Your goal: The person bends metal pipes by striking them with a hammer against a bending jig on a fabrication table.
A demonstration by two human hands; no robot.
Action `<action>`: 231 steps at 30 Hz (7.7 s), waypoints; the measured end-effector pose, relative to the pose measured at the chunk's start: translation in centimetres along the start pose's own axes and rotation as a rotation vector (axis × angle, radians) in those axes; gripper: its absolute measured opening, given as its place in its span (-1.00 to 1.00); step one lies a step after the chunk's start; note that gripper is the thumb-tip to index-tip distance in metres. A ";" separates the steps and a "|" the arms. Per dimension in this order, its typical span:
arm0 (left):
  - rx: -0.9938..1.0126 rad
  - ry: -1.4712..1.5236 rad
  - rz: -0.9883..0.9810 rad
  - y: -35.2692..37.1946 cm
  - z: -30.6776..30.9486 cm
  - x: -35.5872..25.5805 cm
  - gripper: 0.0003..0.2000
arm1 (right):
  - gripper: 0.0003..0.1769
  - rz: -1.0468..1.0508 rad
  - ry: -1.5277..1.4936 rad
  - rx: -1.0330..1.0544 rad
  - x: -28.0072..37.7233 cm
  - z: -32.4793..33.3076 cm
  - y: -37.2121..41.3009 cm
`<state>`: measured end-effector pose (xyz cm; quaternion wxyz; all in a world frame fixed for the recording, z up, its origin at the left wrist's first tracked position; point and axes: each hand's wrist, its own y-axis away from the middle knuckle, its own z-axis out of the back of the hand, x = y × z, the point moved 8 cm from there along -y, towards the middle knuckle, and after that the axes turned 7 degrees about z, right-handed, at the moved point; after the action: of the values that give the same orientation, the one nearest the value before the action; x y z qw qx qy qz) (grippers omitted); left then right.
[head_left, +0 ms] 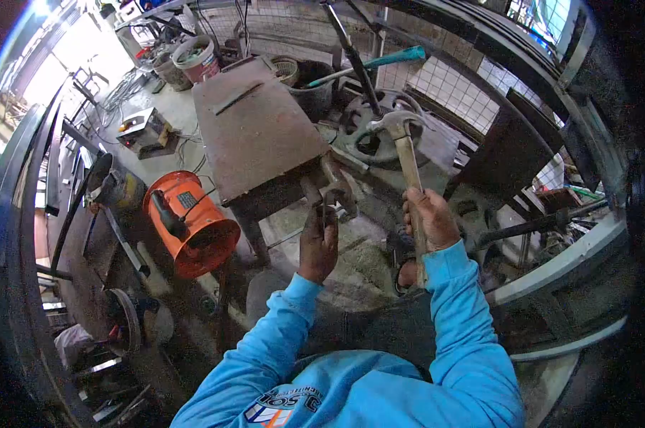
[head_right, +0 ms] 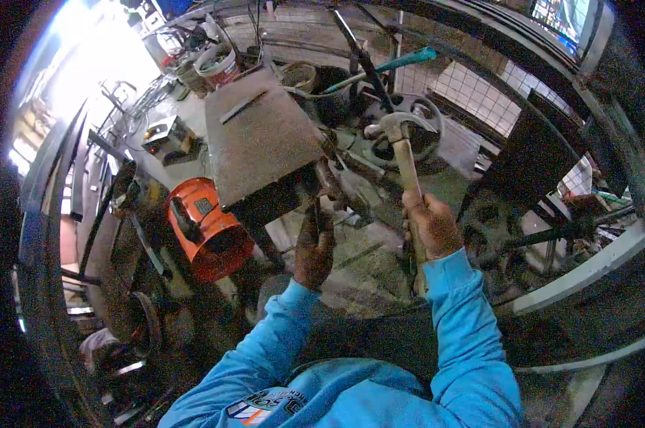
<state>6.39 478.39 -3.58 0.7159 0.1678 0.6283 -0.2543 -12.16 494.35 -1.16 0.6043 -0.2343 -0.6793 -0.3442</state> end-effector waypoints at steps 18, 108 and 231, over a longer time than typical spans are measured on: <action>-0.044 -1.062 -0.341 -5.0 1.0 2.9 -0.71 | -0.73 0.191 0.280 0.028 8.4 -1.6 10.8; -0.064 -0.727 -0.306 -5.8 2.4 2.0 -0.75 | -0.59 1.411 1.522 -0.310 38.6 -7.4 16.8; -0.470 0.065 -0.406 -19.3 18.6 -17.5 -0.43 | -0.52 1.165 0.698 -0.102 25.1 -18.3 8.4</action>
<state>8.98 454.93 18.04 0.6491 -0.1233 0.7130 -0.2346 2.08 483.64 25.61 0.8631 -0.4651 -0.1904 -0.0497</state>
